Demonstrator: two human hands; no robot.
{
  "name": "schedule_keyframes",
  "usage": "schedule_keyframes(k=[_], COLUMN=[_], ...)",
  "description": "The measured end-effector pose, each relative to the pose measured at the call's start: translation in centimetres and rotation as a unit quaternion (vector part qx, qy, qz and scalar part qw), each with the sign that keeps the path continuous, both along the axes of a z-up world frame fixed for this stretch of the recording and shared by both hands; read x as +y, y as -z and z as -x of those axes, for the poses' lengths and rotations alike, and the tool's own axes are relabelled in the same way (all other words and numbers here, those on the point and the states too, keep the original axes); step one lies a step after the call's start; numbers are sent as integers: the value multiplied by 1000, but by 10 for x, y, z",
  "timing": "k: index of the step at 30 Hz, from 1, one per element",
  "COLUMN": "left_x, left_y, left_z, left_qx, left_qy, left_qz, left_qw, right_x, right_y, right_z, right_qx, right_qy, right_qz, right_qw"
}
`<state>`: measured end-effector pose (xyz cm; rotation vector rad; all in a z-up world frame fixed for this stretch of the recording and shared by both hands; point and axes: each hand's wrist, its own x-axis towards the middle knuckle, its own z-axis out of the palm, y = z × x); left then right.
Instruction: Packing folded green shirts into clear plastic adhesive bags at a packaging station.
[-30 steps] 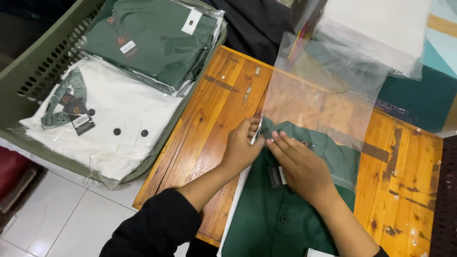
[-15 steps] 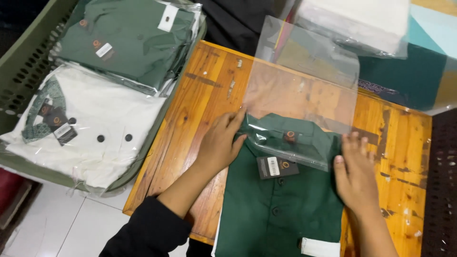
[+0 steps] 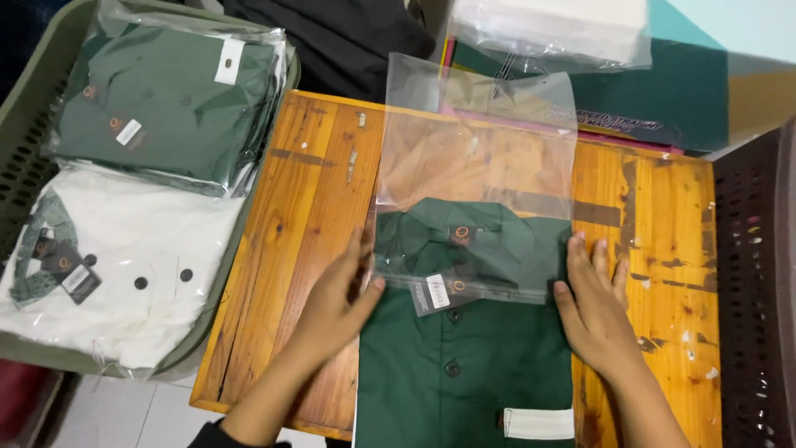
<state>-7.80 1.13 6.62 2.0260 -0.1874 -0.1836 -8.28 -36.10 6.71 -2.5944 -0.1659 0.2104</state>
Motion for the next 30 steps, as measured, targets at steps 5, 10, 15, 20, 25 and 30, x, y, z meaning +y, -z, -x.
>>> schedule_keyframes(k=[5,10,15,20,25,30], left_x=[1,5,-3,-19,-19,-17], left_y=[5,-12,-10,-1,9,17], left_z=[-33,-33,-10,0,5,31], left_qx=[143,241,106,-202,-168,-168], left_qy=[-129,-125,-109,-43,93,96], left_qz=[157,86,-109,-244,-365,-415], left_qw=[969,959,982,948,911,889], right_x=[0,-6,-6,-7,-4,0], right_y=[9,23,25,30,29,22], right_z=[1,0,2,7,27,64], right_qx=[-31,-75,-67,-78,-34,-35], right_qy=[9,-5,1,-13,-64,-60], right_qz=[-17,30,34,26,98,85], right_qw=[999,997,997,996,993,994])
